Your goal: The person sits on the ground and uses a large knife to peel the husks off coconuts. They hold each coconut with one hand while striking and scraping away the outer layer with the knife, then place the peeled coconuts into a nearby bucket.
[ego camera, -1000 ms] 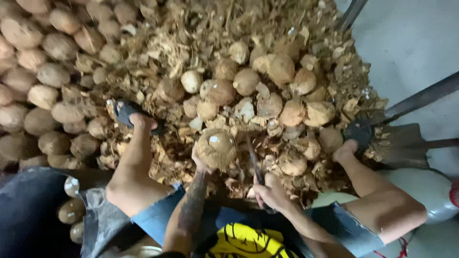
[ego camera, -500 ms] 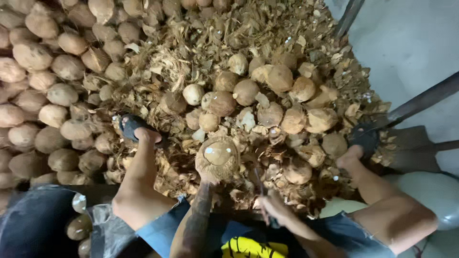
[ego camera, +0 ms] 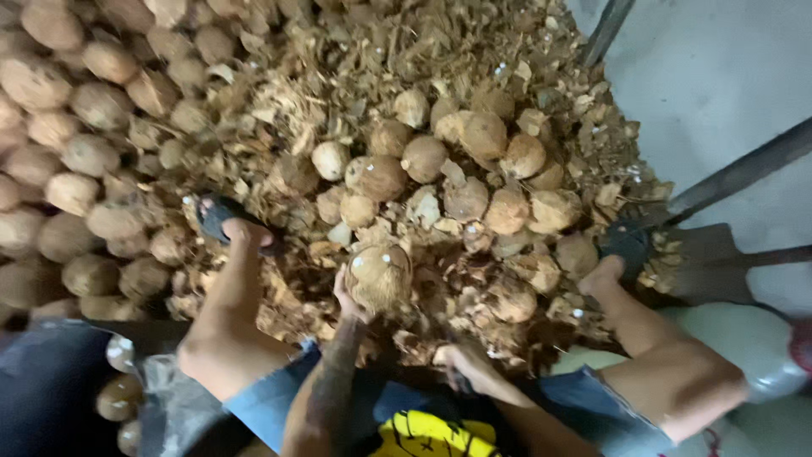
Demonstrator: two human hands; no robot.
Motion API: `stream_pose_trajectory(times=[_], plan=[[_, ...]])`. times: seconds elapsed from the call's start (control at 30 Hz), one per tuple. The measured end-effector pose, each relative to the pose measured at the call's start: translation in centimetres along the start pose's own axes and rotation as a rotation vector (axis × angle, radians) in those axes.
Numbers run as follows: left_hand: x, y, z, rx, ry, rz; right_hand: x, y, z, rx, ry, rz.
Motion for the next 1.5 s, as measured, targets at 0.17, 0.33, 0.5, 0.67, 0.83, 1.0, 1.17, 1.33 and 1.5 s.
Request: stream_pose_trajectory(times=[0.17,0.33,0.5,0.67,0.83,1.0,1.17,1.33,1.5], plan=[[2.1,1.7,1.2,0.078,0.058,0.079,4.4,-3.3,-5.1,-0.104,-0.577,0.067],[0.4,-0.5,-0.7,-0.125,-0.190,0.040,4.2,-6.3,-5.8,-0.250,-1.738,-0.019],[1.1,-0.5,-1.4,-0.067,-0.177,0.019,2.9,-0.3,-3.7,-0.106,-1.648,0.597],[2.0,1.6,-0.2,0.085,-0.217,-0.282,-2.5,0.8,2.2,-0.195,-0.137,-0.143],[0.2,0.7,-0.1,-0.015,-0.243,-0.225,4.4,-4.3,-4.7,-0.298,-1.005,-0.036],[0.6,0.0,-1.3,-0.115,-0.286,-0.018,3.5,-3.6,-4.7,-0.553,-2.348,0.309],[0.7,1.6,-0.5,-0.018,-0.242,-0.069,-2.2,0.5,0.3,0.103,-0.090,0.086],[2.5,-0.2,-0.1,0.047,-0.292,0.034,0.6,-1.9,-3.0,-0.253,-0.343,-0.035],[0.2,0.5,-0.6,-0.122,-0.278,-0.083,8.7,-5.1,-8.6,-0.255,-1.513,0.210]])
Point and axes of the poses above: each hand's wrist, its own x-axis away from the middle knuckle, its own y-axis out of the palm, z = x × y, the point moved 4 cm from there along -x, towards the middle knuckle, and after that the axes turned 5 degrees about x, right-handed, at the moved point
